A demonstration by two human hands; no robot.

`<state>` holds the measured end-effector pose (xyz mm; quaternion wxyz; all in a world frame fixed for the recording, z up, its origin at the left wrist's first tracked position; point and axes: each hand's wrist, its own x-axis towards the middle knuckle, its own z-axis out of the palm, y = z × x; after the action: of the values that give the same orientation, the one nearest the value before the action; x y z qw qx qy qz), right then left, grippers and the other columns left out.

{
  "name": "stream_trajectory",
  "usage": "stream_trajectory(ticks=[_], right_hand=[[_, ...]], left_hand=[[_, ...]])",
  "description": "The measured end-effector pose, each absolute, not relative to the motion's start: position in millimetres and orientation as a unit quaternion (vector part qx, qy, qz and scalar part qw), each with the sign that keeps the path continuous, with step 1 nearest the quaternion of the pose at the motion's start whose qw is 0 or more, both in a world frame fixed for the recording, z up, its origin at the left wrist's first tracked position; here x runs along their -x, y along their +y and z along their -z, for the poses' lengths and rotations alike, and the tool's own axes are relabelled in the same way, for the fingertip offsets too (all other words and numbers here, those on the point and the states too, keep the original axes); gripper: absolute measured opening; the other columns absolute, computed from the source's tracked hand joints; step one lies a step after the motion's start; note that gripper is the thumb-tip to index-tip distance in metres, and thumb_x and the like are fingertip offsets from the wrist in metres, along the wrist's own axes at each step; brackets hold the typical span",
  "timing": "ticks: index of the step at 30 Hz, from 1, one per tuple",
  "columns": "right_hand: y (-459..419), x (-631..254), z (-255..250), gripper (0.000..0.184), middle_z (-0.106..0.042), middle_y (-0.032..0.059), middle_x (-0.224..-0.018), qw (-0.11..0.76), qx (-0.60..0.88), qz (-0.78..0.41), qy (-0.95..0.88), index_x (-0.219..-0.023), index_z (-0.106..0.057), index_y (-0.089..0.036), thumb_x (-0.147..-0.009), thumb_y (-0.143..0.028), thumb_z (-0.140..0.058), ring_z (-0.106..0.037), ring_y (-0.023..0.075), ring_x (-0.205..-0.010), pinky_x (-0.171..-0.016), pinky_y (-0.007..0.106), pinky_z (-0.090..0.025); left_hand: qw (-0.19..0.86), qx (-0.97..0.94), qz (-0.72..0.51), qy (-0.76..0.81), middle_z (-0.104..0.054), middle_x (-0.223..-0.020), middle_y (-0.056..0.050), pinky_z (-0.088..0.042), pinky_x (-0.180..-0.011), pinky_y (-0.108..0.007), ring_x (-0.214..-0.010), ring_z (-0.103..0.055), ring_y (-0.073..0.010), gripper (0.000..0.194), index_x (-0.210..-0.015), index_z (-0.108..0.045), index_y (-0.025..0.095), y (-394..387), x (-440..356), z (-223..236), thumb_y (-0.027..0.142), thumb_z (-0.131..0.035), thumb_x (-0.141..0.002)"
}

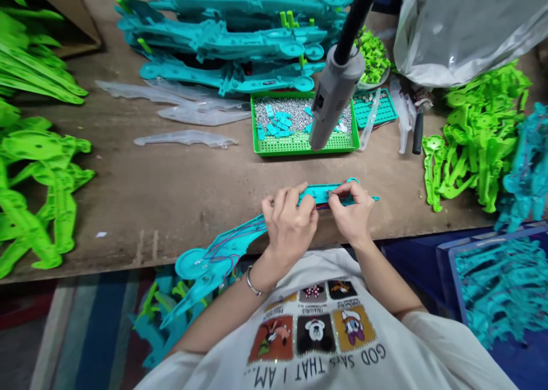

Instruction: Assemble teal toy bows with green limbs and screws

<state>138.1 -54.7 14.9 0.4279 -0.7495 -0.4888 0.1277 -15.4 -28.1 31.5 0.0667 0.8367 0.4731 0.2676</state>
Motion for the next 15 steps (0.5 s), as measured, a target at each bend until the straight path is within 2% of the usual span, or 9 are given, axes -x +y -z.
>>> stream_trajectory(ticks=[3,5,8,12,15], right_hand=[[-59,-133,-21,0.014,-0.071,0.0028,-0.08,0.314,0.758,-0.05,-0.57,-0.076,-0.061,-0.025,-0.088,-0.018,-0.06,-0.065,0.0236,-0.086,-0.088,0.043,-0.041],[-62,-127,-25,0.016,-0.07,0.0053,-0.08,0.226,0.751,-0.023,-0.62,-0.08,-0.062,-0.025,-0.094,-0.019,-0.057,-0.062,0.0256,-0.085,-0.085,0.045,-0.038],[-69,-117,-27,0.018,-0.071,0.008,-0.084,0.155,0.72,-0.004,-0.677,-0.099,-0.068,-0.025,-0.101,-0.021,-0.05,-0.06,0.027,-0.083,-0.08,0.046,-0.035],[-79,-121,-24,0.032,-0.077,0.0109,-0.11,0.156,0.679,0.015,-0.717,-0.131,-0.062,-0.023,-0.101,-0.02,-0.051,-0.064,0.0272,-0.093,-0.082,0.046,-0.039],[-88,-151,-22,0.034,-0.077,0.0085,-0.112,0.252,0.658,-0.018,-0.709,-0.13,-0.062,-0.023,-0.097,-0.017,-0.053,-0.067,0.0262,-0.098,-0.087,0.044,-0.046]], left_hand=[[0.083,-0.837,-0.256,0.477,-0.076,-0.124,-0.006,-0.038,-0.089,-0.046,-0.107,-0.064,-0.0281,0.013,-0.079,-0.067,0.023,-28,18,-26,0.014,-0.066,-0.089],[0.093,-0.838,-0.253,0.475,-0.076,-0.125,-0.006,-0.039,-0.09,-0.046,-0.107,-0.065,-0.0282,0.013,-0.079,-0.067,0.023,-28,20,-21,0.014,-0.067,-0.088],[0.114,-0.839,-0.257,0.466,-0.076,-0.126,-0.005,-0.039,-0.092,-0.047,-0.109,-0.065,-0.0279,0.013,-0.077,-0.066,0.023,-25,24,-13,0.015,-0.069,-0.086],[0.142,-0.838,-0.253,0.463,-0.077,-0.125,-0.004,-0.04,-0.092,-0.046,-0.11,-0.066,-0.0273,0.013,-0.076,-0.063,0.023,-16,28,-7,0.016,-0.069,-0.085],[0.169,-0.842,-0.229,0.458,-0.077,-0.123,-0.003,-0.041,-0.09,-0.044,-0.113,-0.067,-0.0265,0.013,-0.077,-0.062,0.023,-9,32,-5,0.013,-0.068,-0.084]])
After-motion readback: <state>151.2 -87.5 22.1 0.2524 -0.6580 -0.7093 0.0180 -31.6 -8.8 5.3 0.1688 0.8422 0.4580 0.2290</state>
